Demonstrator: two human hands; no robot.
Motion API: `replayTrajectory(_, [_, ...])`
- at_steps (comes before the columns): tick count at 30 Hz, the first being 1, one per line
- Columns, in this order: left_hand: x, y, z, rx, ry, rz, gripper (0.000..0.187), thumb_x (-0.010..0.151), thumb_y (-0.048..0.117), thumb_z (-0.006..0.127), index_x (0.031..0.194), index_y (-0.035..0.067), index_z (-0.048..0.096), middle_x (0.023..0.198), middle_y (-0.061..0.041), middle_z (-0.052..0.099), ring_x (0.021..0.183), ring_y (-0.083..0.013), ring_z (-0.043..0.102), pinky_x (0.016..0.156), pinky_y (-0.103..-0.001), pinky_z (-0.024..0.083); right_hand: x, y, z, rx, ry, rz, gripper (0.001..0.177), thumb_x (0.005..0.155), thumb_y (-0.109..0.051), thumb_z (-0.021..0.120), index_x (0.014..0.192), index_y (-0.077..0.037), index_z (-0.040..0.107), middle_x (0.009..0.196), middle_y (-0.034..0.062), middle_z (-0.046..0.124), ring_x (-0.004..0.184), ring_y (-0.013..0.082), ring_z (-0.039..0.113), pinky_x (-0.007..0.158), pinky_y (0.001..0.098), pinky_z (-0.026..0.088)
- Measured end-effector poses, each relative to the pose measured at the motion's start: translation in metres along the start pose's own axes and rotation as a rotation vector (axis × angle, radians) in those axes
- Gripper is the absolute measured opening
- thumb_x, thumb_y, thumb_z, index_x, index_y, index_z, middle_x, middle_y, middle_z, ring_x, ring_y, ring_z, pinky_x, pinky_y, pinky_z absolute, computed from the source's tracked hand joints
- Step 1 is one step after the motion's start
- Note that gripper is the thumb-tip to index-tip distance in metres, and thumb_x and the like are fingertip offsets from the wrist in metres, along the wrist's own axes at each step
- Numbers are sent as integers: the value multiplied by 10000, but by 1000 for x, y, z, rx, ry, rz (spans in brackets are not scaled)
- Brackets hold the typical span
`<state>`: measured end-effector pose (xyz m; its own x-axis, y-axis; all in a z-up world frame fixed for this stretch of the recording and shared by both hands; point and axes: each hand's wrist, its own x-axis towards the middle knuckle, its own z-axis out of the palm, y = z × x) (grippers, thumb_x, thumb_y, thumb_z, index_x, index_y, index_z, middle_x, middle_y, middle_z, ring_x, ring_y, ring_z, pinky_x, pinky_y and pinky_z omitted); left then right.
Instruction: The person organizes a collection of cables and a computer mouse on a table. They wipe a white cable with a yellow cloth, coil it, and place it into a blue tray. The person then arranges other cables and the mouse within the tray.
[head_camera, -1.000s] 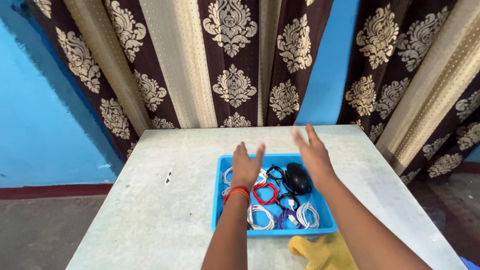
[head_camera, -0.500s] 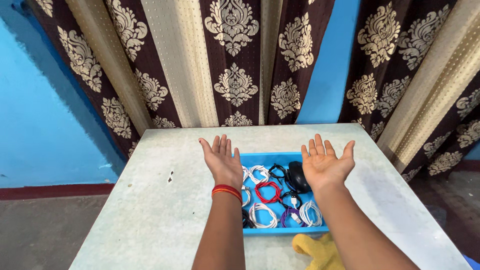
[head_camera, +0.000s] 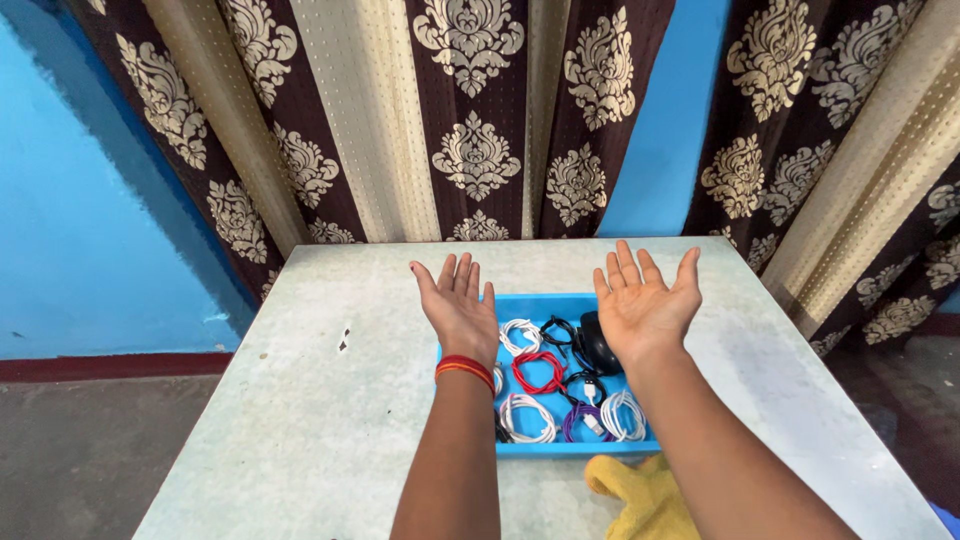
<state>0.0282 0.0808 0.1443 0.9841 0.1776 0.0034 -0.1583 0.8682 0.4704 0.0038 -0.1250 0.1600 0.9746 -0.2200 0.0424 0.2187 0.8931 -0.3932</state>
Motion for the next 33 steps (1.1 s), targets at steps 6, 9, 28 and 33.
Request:
replayTrajectory(6, [-6, 2, 2, 27, 4, 8, 1035, 904, 766, 349, 1596, 8, 219, 1664, -178, 298, 1565, -275, 221, 1251, -469, 142, -1, 3, -1, 10, 9, -6, 1085, 889, -705, 511, 1609, -12, 89, 1680, 196, 256, 1578, 311, 179, 1268, 473, 161])
replayTrajectory(9, [-7, 4, 2, 31, 11, 6, 1032, 900, 766, 349, 1595, 13, 220, 1660, -178, 307, 1562, -273, 229, 1249, -467, 148, 1, 3, 0, 22, 7, -6, 1084, 886, -707, 510, 1607, -13, 94, 1678, 195, 270, 1576, 312, 181, 1267, 473, 159])
replayTrajectory(28, [-4, -4, -4, 412, 100, 3, 960, 891, 739, 366, 1584, 79, 293, 1627, -123, 380, 1536, -243, 308, 1216, -500, 241, 20, -7, 10, -997, 29, 135, 962, 849, -754, 337, 1630, -231, 132, 1672, 86, 287, 1561, 212, 207, 1227, 502, 203])
replayTrajectory(33, [13, -21, -13, 851, 192, -57, 833, 932, 657, 438, 1519, 67, 483, 1550, -150, 530, 1436, -300, 478, 1197, -496, 368, -1, 3, 8, -2270, -176, -153, 845, 968, -667, 389, 1623, -157, 229, 1660, 107, 254, 1533, 255, 182, 1221, 591, 165])
